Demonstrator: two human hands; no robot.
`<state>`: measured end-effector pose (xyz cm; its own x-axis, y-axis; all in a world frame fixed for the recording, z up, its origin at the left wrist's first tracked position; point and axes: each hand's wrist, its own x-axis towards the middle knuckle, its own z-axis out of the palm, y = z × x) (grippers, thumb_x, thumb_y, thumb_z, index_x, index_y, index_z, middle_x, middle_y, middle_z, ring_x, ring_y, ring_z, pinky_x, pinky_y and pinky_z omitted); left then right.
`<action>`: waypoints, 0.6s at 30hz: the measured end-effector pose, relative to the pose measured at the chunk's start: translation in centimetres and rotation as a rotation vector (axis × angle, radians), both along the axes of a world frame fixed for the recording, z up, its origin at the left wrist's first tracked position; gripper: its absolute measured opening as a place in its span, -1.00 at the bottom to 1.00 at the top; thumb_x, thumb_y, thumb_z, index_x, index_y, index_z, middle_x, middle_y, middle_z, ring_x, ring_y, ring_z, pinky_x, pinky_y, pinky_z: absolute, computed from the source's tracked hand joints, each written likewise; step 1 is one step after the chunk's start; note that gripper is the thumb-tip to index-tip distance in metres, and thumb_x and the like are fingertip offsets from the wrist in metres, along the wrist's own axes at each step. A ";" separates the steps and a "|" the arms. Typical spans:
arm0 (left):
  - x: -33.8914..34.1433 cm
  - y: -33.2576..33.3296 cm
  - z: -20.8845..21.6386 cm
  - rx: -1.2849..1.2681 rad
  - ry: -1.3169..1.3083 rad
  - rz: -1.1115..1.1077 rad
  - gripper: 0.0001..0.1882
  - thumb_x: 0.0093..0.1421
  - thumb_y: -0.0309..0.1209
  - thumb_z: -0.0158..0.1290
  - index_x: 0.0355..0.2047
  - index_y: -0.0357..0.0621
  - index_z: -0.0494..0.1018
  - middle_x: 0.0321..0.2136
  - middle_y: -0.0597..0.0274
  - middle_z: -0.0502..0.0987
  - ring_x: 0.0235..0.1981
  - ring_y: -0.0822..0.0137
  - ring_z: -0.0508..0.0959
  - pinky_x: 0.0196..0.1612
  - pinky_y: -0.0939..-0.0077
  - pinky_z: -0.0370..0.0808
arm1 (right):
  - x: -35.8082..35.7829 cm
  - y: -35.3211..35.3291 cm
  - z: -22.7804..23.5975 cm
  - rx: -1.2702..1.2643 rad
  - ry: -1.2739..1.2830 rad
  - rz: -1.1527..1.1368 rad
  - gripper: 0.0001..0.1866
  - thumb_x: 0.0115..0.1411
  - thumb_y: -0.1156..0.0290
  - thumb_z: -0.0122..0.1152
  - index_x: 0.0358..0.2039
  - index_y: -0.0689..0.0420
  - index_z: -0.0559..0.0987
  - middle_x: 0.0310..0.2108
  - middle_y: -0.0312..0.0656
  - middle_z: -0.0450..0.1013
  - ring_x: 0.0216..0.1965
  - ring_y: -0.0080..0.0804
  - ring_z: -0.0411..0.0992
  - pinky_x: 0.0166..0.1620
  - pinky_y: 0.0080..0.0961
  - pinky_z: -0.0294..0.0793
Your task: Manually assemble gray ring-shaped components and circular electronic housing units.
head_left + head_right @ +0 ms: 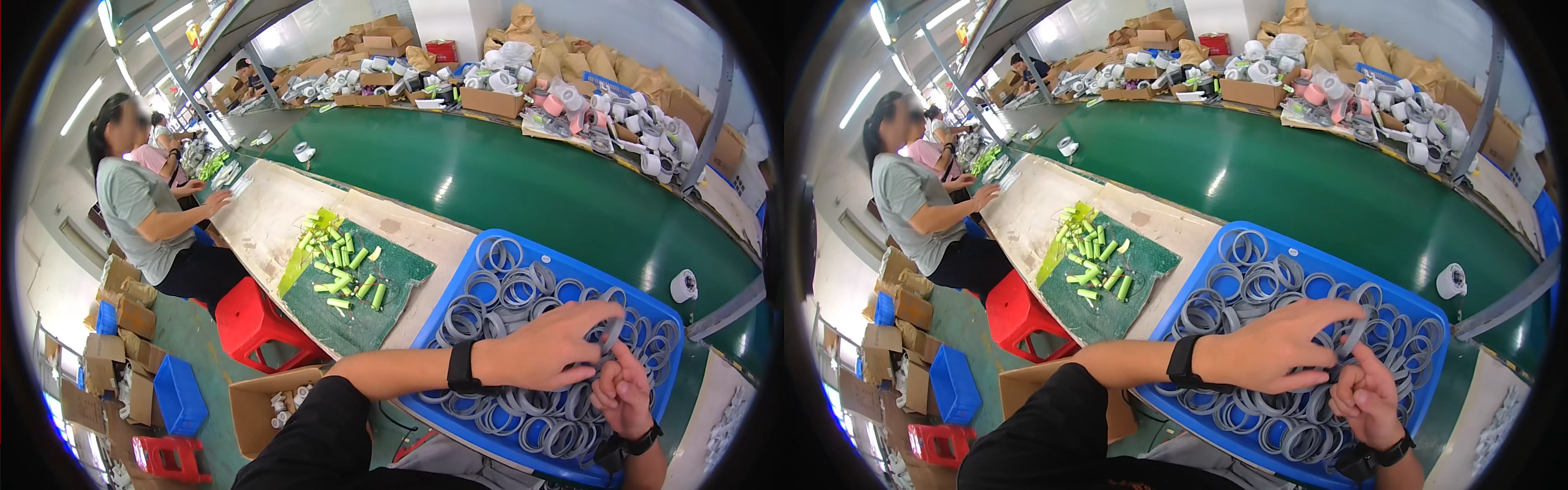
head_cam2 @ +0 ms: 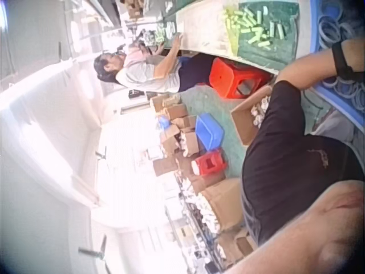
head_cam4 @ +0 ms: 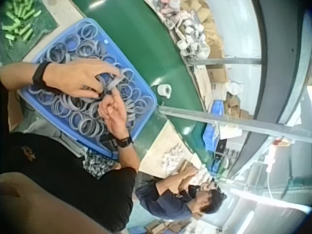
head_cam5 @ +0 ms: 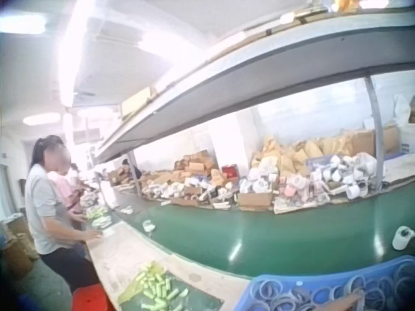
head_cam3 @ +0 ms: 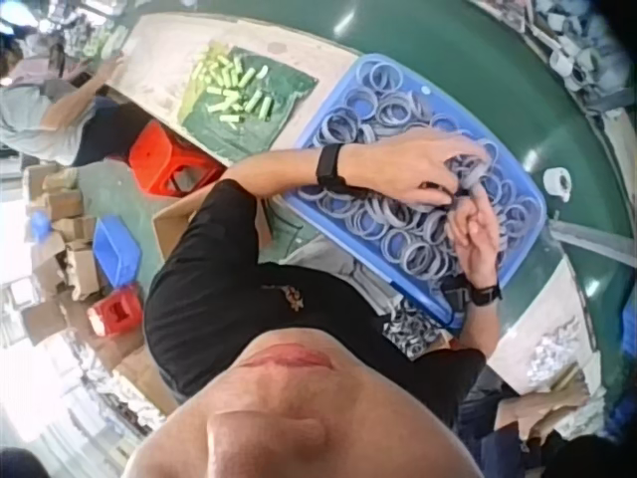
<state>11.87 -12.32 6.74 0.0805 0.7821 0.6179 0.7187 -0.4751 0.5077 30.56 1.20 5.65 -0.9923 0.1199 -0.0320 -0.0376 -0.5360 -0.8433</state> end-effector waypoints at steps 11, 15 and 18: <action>0.3 -0.7 1.3 -0.127 0.026 0.091 -0.47 -0.04 -0.39 0.23 -0.03 -0.11 0.36 0.12 -0.05 0.19 -0.02 0.00 0.38 0.06 0.06 0.29 | 0.1 0.3 -0.9 0.004 0.015 0.073 -0.33 0.14 0.27 0.19 0.19 0.33 0.23 -0.64 -0.33 0.22 -0.65 -0.63 0.11 -0.55 -0.63 0.09; 0.8 -0.4 0.9 -0.205 -0.036 0.023 -0.48 -0.05 -0.41 0.23 -0.04 -0.12 0.38 0.10 -0.02 0.19 -0.07 0.05 0.40 0.03 0.12 0.34 | 0.5 -0.1 -0.2 0.040 -0.009 0.103 -0.37 0.13 0.28 0.20 0.14 0.33 0.29 -0.64 -0.31 0.25 -0.63 -0.61 0.14 -0.52 -0.63 0.12; 0.9 0.6 0.2 -0.103 -0.087 -0.017 -0.45 -0.07 -0.44 0.24 -0.02 -0.18 0.36 0.10 -0.05 0.21 -0.06 0.03 0.42 -0.02 0.24 0.42 | 1.2 -0.1 0.1 0.086 -0.046 0.099 -0.35 0.13 0.27 0.21 0.17 0.33 0.27 -0.59 -0.32 0.26 -0.58 -0.61 0.16 -0.48 -0.63 0.14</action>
